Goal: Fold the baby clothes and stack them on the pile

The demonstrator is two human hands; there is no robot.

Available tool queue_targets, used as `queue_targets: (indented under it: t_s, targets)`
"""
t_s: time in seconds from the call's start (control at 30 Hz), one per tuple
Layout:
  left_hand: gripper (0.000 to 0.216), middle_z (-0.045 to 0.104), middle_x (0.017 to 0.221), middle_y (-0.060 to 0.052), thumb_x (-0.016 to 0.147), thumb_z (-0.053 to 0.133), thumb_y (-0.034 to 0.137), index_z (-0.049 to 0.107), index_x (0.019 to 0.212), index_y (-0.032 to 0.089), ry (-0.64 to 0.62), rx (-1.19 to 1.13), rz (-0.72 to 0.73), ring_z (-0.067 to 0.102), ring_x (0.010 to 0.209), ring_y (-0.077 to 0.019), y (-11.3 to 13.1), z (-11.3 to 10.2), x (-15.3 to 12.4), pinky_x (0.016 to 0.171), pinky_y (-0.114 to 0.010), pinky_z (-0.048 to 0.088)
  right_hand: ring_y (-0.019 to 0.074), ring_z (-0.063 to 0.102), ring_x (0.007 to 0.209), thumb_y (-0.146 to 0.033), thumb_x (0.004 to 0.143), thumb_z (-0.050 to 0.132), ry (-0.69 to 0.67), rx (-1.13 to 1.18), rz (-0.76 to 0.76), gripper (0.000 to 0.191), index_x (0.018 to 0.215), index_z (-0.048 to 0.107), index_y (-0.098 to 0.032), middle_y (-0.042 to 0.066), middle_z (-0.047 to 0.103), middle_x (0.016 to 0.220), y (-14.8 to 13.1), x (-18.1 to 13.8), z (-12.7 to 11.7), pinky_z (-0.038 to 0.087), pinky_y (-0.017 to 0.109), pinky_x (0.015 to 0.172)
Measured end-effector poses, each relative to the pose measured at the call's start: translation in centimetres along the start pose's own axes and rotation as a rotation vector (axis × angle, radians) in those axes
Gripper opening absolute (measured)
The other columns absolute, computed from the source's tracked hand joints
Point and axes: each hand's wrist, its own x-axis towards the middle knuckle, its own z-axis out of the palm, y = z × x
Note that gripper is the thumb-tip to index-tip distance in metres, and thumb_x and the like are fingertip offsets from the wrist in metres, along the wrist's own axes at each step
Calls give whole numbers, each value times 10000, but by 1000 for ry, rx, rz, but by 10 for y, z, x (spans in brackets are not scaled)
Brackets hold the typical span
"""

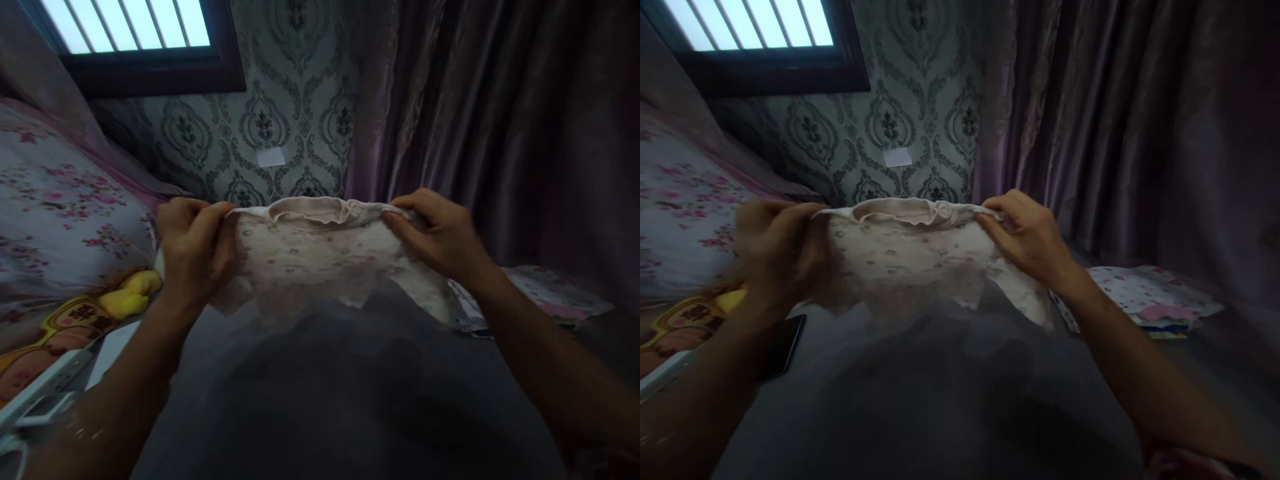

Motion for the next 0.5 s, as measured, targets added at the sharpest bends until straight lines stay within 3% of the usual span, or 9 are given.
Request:
queue_targets:
  t_s: [0.1,0.2,0.27,0.33,0.5]
  targets:
    - [232,540,921,-40,914,553,376,702,996,219,-61,-52,-100,528,938,-190,12,-29,14,851,-341,439,190,633,769,-516,866,628,-103,137,140,294,947,709,-245,26,687,864,-13,11,-21,518,306,664]
    - [221,538,887,-17,908,541,371,697,931,216,-262,-123,-161,541,852,-163,6,-23,16,768,-306,439,183,634,724,-548,833,643,-327,257,321,353,931,728,-220,24,699,826,0,15,-13,493,271,593]
    - [234,539,841,-21,893,526,355,695,864,196,-445,-158,-152,540,805,-162,-8,4,4,722,-294,432,167,620,696,-554,831,625,-484,304,425,379,930,730,-203,18,698,803,22,9,10,464,248,567]
    - [236,556,819,-36,875,522,335,699,853,180,-656,-155,-170,539,775,-167,-24,43,-22,700,-291,425,150,599,671,-538,830,610,-604,310,498,386,913,726,-179,8,687,771,48,-8,43,436,231,554]
    - [261,597,771,-63,904,464,287,681,832,160,-1039,-83,-221,556,772,-183,-37,141,-123,729,-289,408,167,608,782,-329,895,510,-779,95,523,274,931,699,-134,38,691,854,98,-81,132,444,243,673]
